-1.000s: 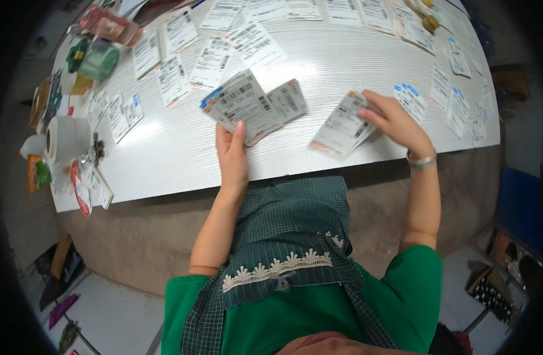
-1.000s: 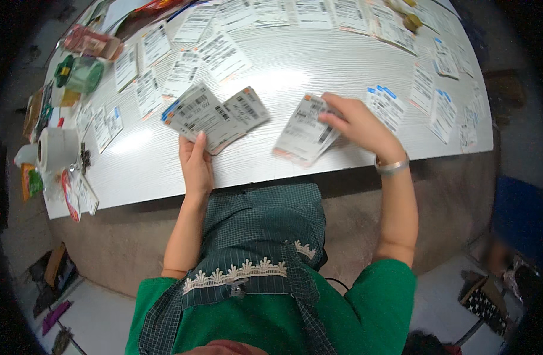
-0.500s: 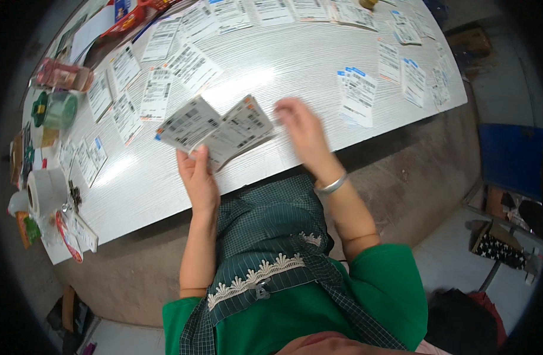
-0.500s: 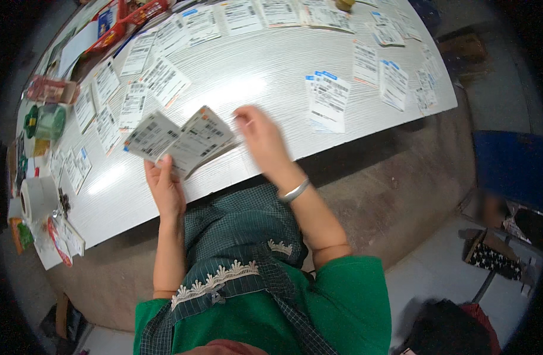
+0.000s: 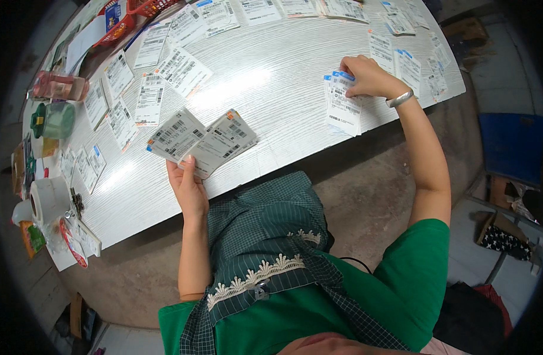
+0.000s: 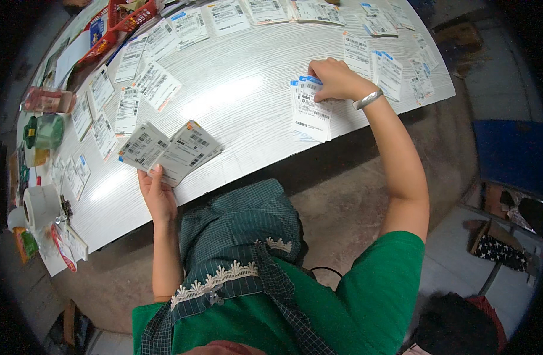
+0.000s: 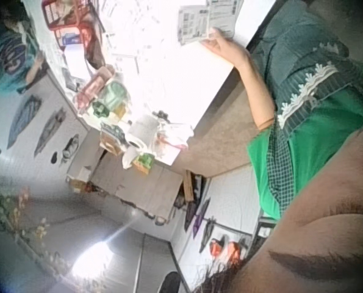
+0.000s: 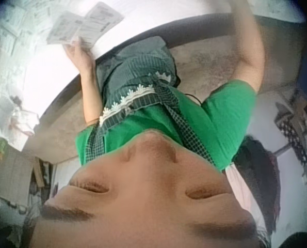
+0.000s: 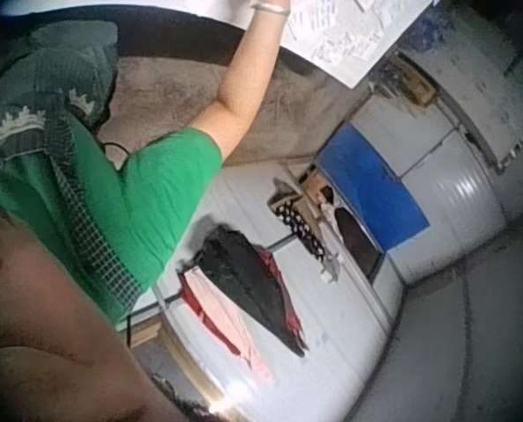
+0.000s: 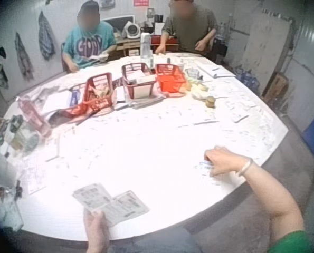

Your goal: The person sorts printed shipping labels or stickers by hand at a table, picking them up from the surface and organizing them into a stack.

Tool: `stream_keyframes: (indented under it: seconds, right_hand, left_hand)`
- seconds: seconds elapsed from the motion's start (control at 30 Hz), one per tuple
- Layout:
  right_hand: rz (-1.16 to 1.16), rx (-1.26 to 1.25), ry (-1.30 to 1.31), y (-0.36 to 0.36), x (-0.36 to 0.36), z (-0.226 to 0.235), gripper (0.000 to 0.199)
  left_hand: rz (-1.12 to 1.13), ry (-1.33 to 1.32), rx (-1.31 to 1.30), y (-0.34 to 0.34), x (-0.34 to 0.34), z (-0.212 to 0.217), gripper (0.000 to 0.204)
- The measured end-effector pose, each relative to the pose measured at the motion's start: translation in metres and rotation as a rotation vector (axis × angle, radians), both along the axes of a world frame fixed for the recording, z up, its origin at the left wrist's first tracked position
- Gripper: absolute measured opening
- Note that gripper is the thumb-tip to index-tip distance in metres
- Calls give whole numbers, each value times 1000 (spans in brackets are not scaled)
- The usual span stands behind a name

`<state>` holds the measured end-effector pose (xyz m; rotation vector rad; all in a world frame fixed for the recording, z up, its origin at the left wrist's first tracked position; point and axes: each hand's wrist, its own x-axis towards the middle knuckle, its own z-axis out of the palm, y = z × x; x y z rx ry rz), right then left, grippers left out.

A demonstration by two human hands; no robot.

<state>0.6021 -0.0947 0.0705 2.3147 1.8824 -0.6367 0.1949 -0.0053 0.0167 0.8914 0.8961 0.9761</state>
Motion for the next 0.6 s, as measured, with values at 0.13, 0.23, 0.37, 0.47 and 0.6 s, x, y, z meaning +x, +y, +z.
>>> stream_keyframes:
  seconds: [0.13, 0.23, 0.37, 0.47, 0.6]
  right_hand:
    - [62, 119, -26, -13, 6, -12, 39]
    - [38, 199, -21, -18, -12, -7, 27]
    - [62, 140, 297, -3, -86, 24, 18]
    - [345, 485, 343, 14, -154, 44, 14]
    - [512, 634, 162, 57, -222, 49, 14]
  left_hand:
    - [-4, -7, -2, 2, -1, 2, 43]
    - [-2, -24, 18, 4, -4, 2, 43]
    - [-36, 33, -15, 6, -11, -6, 42]
    - [-156, 103, -9, 8, -5, 7, 40]
    - [-270, -24, -97, 8, -5, 14, 41]
